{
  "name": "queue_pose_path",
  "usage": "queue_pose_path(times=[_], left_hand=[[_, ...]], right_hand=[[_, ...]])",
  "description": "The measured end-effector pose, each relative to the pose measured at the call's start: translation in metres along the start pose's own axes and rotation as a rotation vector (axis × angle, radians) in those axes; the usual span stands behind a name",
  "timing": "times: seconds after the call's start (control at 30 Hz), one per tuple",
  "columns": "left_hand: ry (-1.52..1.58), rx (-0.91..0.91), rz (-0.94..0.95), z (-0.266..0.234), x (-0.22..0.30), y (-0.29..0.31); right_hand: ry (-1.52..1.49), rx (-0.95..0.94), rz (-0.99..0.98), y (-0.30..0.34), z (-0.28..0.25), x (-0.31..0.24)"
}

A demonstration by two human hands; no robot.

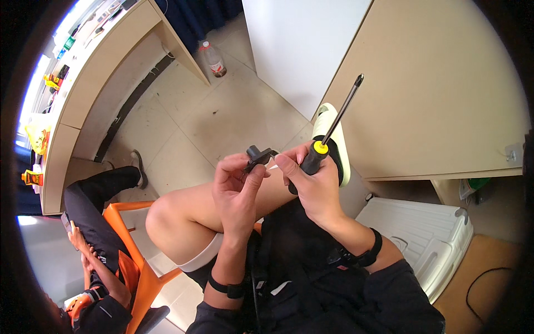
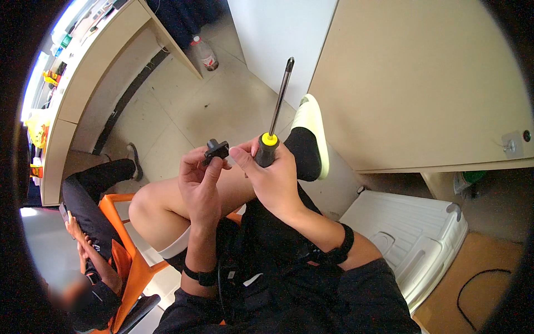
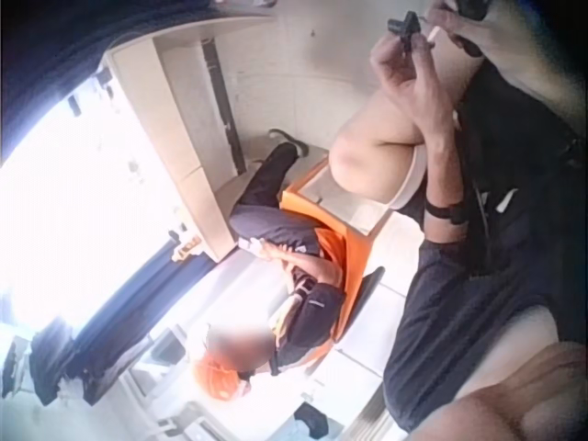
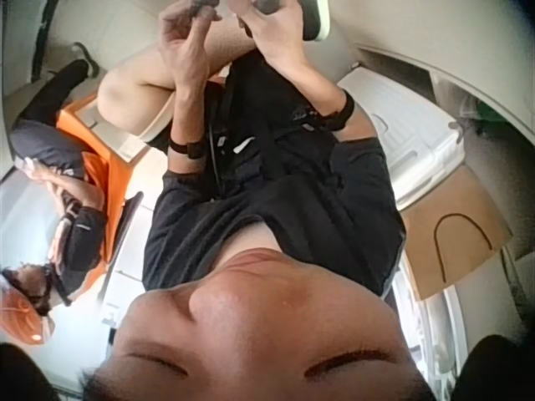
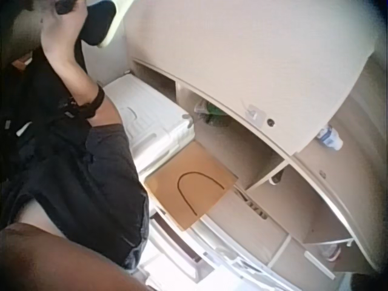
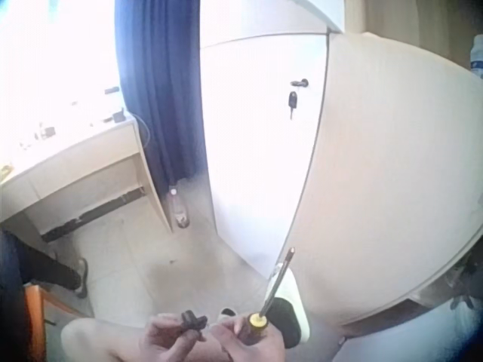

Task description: The person positions a lock mechanism onto a cabinet door and secures it by driving screws with a screwdriver.

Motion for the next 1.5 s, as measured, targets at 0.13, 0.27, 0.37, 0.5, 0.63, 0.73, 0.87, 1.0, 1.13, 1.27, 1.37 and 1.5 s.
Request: queue_pose_path(times=[0.13,0.27,0.37,0.5,0.63,0.73,0.87,1.0,1.13,1.27,1.37,1.5], left_hand=[[-0.014,-0.032,0.024,0.003,0.003,0.001],[-0.034,-0.043,0.018,0.001,0.003,0.001],[-0.017,-0.051,-0.004,0.002,0.001,0.002],[-0.009,-0.087,0.004,0.004,0.0,0.002],[0.031,-0.061,-0.059,0.006,-0.003,0.001],[0.083,-0.044,-0.154,0.006,-0.006,0.004],[0.071,-0.061,-0.18,0.008,-0.009,0.006],[0.073,-0.067,-0.191,0.009,-0.009,0.005],[0.065,-0.012,-0.177,0.002,-0.01,0.005],[0.127,0.037,-0.211,0.001,-0.01,0.003],[0.129,0.03,-0.202,0.0,-0.01,0.003],[0.068,-0.014,-0.18,0.0,-0.01,0.005]], right_hand=[[-0.021,0.004,0.004,-0.002,0.002,0.001],[0.014,0.006,-0.017,-0.002,0.002,0.0],[-0.001,0.017,-0.052,-0.001,0.002,-0.001],[-0.038,0.024,-0.063,-0.002,0.002,-0.002],[0.037,0.03,-0.153,-0.004,0.001,-0.004],[0.122,-0.03,-0.132,-0.004,0.006,-0.008],[0.238,-0.027,-0.11,-0.008,-0.001,-0.004],[0.195,-0.06,-0.049,-0.01,0.0,0.003],[0.086,-0.104,0.041,-0.01,0.003,0.011],[0.122,-0.158,0.06,-0.006,0.008,0.007],[0.158,-0.166,0.044,-0.004,0.009,0.008],[0.063,-0.137,0.068,0.0,0.006,0.011]])
Point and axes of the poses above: each hand's wrist, its own y-axis away from the middle knuckle, its own z-axis out of the palm, x = y × z, the point moved 8 cm from there along -y, towards the middle knuckle, and after that the axes turned 6 degrees about y, right-handed, at the moved point
